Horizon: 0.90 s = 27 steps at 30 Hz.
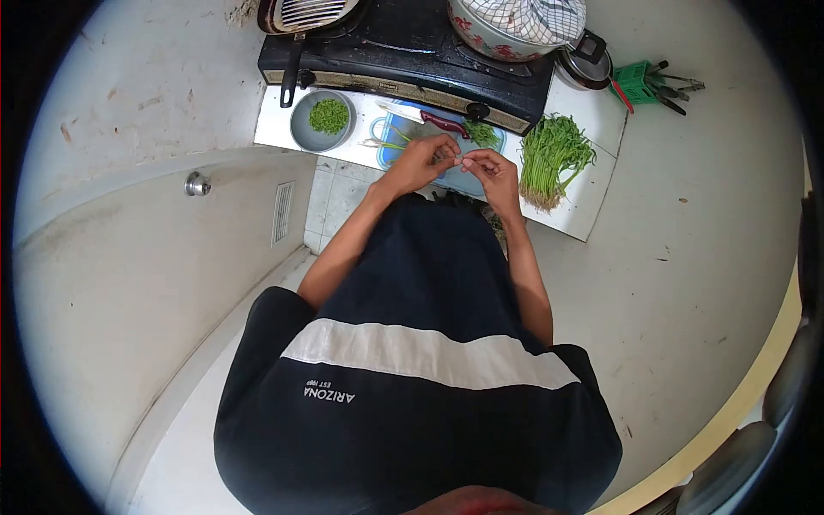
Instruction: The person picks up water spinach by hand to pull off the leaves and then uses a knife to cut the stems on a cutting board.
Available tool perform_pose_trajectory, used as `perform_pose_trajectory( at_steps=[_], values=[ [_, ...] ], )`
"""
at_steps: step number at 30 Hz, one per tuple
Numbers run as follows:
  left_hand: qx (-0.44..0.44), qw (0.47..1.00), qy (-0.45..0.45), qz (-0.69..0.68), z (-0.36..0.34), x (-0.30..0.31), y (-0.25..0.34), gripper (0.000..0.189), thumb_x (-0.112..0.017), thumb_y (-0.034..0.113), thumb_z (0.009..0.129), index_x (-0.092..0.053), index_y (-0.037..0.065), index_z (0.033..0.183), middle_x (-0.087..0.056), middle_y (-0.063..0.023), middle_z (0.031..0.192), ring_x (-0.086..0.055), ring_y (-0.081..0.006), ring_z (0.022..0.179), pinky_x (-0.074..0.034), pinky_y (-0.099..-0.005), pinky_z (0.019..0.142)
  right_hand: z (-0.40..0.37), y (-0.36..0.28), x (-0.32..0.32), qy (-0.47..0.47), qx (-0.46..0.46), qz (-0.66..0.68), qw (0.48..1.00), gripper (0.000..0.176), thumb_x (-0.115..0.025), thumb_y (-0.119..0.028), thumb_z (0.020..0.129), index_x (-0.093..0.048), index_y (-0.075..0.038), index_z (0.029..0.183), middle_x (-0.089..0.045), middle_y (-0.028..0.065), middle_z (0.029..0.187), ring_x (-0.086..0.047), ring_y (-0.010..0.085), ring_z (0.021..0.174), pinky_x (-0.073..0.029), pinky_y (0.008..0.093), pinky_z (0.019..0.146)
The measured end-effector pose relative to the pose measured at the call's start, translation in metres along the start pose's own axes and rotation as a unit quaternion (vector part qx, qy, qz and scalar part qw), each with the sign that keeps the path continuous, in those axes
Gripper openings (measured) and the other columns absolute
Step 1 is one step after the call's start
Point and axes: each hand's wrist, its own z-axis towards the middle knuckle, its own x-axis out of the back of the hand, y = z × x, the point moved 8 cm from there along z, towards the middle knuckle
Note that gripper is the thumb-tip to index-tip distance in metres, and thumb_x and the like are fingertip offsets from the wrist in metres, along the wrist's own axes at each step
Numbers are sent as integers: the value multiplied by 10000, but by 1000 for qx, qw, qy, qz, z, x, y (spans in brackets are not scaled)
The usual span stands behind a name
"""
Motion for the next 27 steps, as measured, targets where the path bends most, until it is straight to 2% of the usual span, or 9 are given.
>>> perform_pose_trajectory(
  at_steps=[6,9,12,16,18,20,22,24,27],
  values=[
    [-15,998,-54,42,1,27,-26,195,-711,169,934,-695,53,1089,-737,-95,1002,-700,-256,944,-528,-381,820,-3,31,14,88,6,55,995,127,-719,-41,939,-694,23,1046,-727,67,929,-695,132,840,-513,273,794],
    [-24,991,-95,86,0,45,-44,172,-703,147,926,-705,50,1067,-738,-115,992,-698,-292,961,-533,-398,828,-2,44,19,101,0,42,994,120,-715,-24,937,-690,19,1047,-725,64,935,-693,130,845,-512,265,798],
    [-58,982,-95,151,2,65,-71,156,-698,134,916,-714,52,1047,-740,-122,994,-695,-311,971,-537,-414,836,0,54,20,115,-23,39,992,138,-706,4,932,-685,28,1067,-719,61,949,-685,133,862,-517,255,831],
    [-45,975,-109,189,9,89,-95,150,-700,104,893,-726,64,1035,-737,-123,985,-697,-308,955,-544,-420,832,7,71,15,146,-25,-21,989,123,-719,-14,922,-696,18,1038,-726,62,929,-676,125,843,-514,273,812],
    [-40,968,-104,223,16,99,-109,167,-697,56,872,-731,67,1035,-736,-120,974,-700,-293,915,-548,-410,807,11,80,14,181,-16,-75,981,128,-740,-29,903,-705,13,1019,-730,61,931,-667,122,842,-515,272,815],
    [-21,982,-89,166,25,109,-120,207,-651,7,848,-729,53,1034,-729,-166,1008,-692,-361,964,-546,-435,846,15,91,12,205,-17,-76,976,126,-742,-31,897,-710,9,1012,-732,62,928,-664,122,845,-515,270,816],
    [-24,983,-83,163,29,112,-125,195,-645,-10,847,-716,42,1022,-729,-175,1015,-698,-366,960,-550,-440,838,13,95,7,230,-18,-77,970,123,-745,-34,892,-714,5,1004,-734,63,925,-662,123,847,-515,268,816],
    [-3,987,-40,159,35,118,-135,154,-638,-16,849,-697,17,987,-732,-183,998,-706,-371,943,-556,-445,824,11,93,2,240,-8,-119,963,121,-732,-23,891,-717,2,1008,-737,66,918,-657,128,835,-514,272,808],
    [-3,985,-29,172,35,116,-149,128,-658,2,884,-700,19,1004,-729,-173,951,-713,-320,848,-553,-409,764,10,96,-6,246,-24,-127,961,132,-727,-20,890,-715,6,1019,-735,54,925,-642,108,820,-507,260,806]
  ],
)
